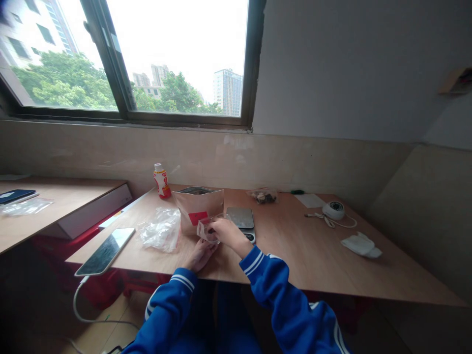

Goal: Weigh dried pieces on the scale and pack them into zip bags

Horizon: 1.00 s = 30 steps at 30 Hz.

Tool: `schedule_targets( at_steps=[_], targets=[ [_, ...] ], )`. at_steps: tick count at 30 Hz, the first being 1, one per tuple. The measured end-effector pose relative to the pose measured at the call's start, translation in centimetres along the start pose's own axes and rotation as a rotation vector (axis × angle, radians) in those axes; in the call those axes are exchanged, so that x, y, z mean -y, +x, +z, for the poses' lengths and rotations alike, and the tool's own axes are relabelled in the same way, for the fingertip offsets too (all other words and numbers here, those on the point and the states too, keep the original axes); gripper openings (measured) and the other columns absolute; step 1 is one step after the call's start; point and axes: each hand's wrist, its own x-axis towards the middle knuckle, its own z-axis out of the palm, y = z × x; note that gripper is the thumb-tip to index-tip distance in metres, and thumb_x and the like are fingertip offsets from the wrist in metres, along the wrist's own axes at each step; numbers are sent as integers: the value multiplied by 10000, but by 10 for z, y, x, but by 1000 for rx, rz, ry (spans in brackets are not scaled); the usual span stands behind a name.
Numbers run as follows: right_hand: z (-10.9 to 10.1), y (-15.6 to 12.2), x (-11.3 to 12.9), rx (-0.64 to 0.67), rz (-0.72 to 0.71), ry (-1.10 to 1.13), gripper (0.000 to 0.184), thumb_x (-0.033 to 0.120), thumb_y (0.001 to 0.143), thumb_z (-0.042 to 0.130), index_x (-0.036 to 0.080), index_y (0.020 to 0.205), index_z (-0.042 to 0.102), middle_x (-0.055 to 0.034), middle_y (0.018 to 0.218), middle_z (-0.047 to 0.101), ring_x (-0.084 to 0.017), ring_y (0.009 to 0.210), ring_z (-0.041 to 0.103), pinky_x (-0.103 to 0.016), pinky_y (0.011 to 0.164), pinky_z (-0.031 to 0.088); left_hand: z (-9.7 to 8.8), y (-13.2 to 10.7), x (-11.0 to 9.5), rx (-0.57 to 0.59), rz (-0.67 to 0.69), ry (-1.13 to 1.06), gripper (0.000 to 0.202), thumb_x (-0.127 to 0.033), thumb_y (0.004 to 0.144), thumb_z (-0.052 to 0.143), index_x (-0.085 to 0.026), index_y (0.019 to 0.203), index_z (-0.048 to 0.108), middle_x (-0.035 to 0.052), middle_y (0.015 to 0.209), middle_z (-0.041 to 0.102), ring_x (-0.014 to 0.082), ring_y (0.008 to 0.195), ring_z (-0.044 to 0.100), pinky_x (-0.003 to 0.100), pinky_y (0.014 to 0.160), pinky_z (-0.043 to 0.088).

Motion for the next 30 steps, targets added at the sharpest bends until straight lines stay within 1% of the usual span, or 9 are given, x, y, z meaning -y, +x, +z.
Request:
schedule_targets(
  at_steps=[7, 10, 14, 17, 21, 24, 27, 29, 30],
  targets=[
    [-32, 2, 2, -163, 53, 335, 189, 239, 793, 654, 189, 975, 646, -27, 854, 707, -163, 774, 644, -248, 688, 469, -1, 2, 0, -73, -21, -13, 315, -135, 667, 761, -191, 921, 583, 30, 874, 683, 210, 955, 638, 320, 908, 449],
    [-55, 18, 9, -365, 27, 438, 229, 364, 788, 667, 193, 935, 634, -11, 845, 696, -156, 775, 636, -254, 707, 480, 1, 2, 0, -94, -34, -9, 320, -130, 659, 760, -189, 922, 586, 32, 874, 686, 202, 924, 643, 321, 911, 445],
    [-72, 54, 13, -637, 77, 356, 138, 327, 814, 643, 205, 876, 632, -12, 884, 688, -158, 853, 625, -270, 791, 469, 0, 1, -1, -100, -41, -11, 320, -146, 661, 762, -193, 919, 578, 23, 880, 683, 160, 856, 644, 316, 899, 445],
    [-66, 73, 9, -596, 100, 224, 81, 248, 821, 642, 194, 881, 642, -36, 894, 687, -176, 889, 609, -294, 835, 449, -3, 2, 0, -93, -38, -10, 347, -160, 661, 768, -193, 953, 583, 24, 891, 689, 149, 820, 642, 307, 863, 455],
    [-54, 69, 2, -499, 77, 178, 110, 228, 864, 574, 182, 926, 653, -62, 966, 678, -192, 944, 586, -334, 888, 430, -6, 4, 1, -86, -35, -9, 396, -172, 658, 777, -197, 1003, 584, 33, 902, 692, 160, 835, 649, 307, 859, 457],
    [-55, 52, 2, -587, 36, 250, 184, 249, 869, 549, 188, 1021, 632, -68, 1066, 643, -192, 1026, 558, -353, 944, 411, -7, 6, 3, -80, -34, -18, 440, -165, 644, 788, -192, 1027, 573, 46, 911, 695, 164, 836, 653, 301, 845, 464],
    [-60, 35, 5, -686, -1, 262, 187, 179, 849, 509, 186, 979, 643, -59, 1042, 634, -191, 1047, 542, -360, 982, 385, -9, 9, 4, -86, -37, -26, 435, -160, 640, 792, -196, 1014, 573, 44, 930, 698, 166, 848, 652, 300, 849, 466],
    [-62, 26, 5, -608, -6, 317, 216, 123, 832, 463, 181, 918, 653, -42, 969, 652, -173, 967, 575, -323, 920, 422, -10, 10, 5, -86, -38, -34, 408, -153, 648, 788, -198, 994, 576, 42, 940, 697, 167, 859, 651, 305, 862, 467],
    [-61, 22, 5, -493, -2, 358, 239, 103, 823, 444, 178, 898, 658, -31, 920, 664, -160, 901, 595, -295, 858, 448, -10, 10, 6, -84, -38, -39, 394, -148, 653, 785, -198, 984, 577, 43, 946, 695, 167, 868, 651, 307, 868, 467]
  ],
)
